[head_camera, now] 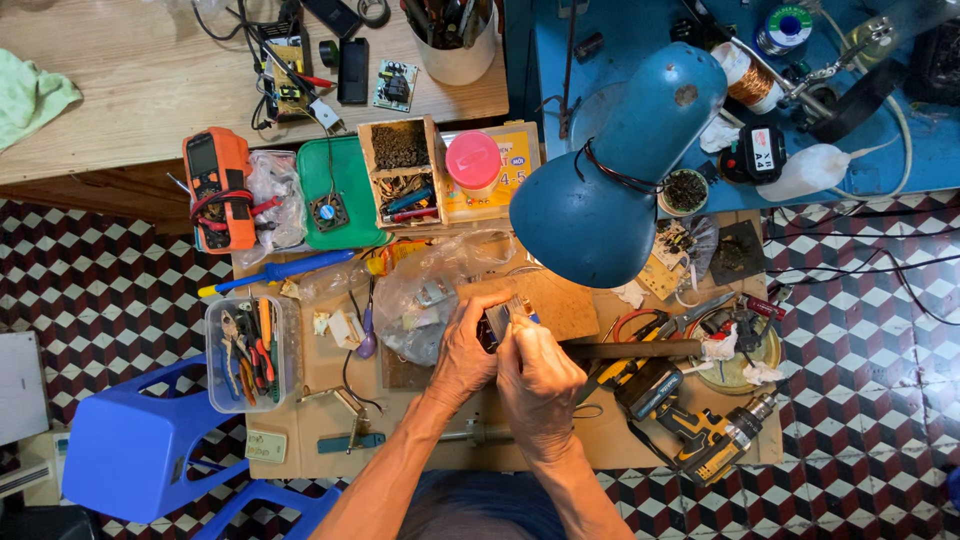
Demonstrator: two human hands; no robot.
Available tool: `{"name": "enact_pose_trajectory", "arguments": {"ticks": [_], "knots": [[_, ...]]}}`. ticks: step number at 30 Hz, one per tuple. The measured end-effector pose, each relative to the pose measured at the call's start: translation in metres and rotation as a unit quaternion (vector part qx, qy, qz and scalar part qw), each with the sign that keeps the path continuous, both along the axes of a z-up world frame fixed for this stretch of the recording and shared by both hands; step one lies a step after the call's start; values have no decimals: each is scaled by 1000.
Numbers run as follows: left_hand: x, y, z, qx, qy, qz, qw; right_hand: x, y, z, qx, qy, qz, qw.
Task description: The person uses a hammer to tap a small electronic component on a workbench, then sets it aside and picks up a circuit board to turn over and inspect both sides.
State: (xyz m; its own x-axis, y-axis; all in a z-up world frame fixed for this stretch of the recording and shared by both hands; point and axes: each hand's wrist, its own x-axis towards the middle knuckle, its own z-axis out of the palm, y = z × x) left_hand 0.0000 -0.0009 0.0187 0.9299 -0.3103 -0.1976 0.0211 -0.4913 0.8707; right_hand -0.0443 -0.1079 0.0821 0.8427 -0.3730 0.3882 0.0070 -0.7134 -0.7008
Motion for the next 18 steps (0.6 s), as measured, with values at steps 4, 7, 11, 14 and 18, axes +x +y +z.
{"name": "enact_pose_trajectory", "arguments": {"ticks": [4,7,11,14,18], "knots": [[1,-1,0,1,4,-1,1000,-2,0,-3,10,0,-2,1000],[1,0,-2,-12,2,-6,1000,-3,0,-4,28,26,3,999],[0,-1,-4,4,-3,-3,1000,-4,-2,-4,15,23,6,1000],[-1,2,-7,-5,-19,-10,1000,-7,-5,-10,35,3,16,999],[-2,1,-11,-7,-48,-14,999,-11,-8,-21,91,8,7,996]]}}
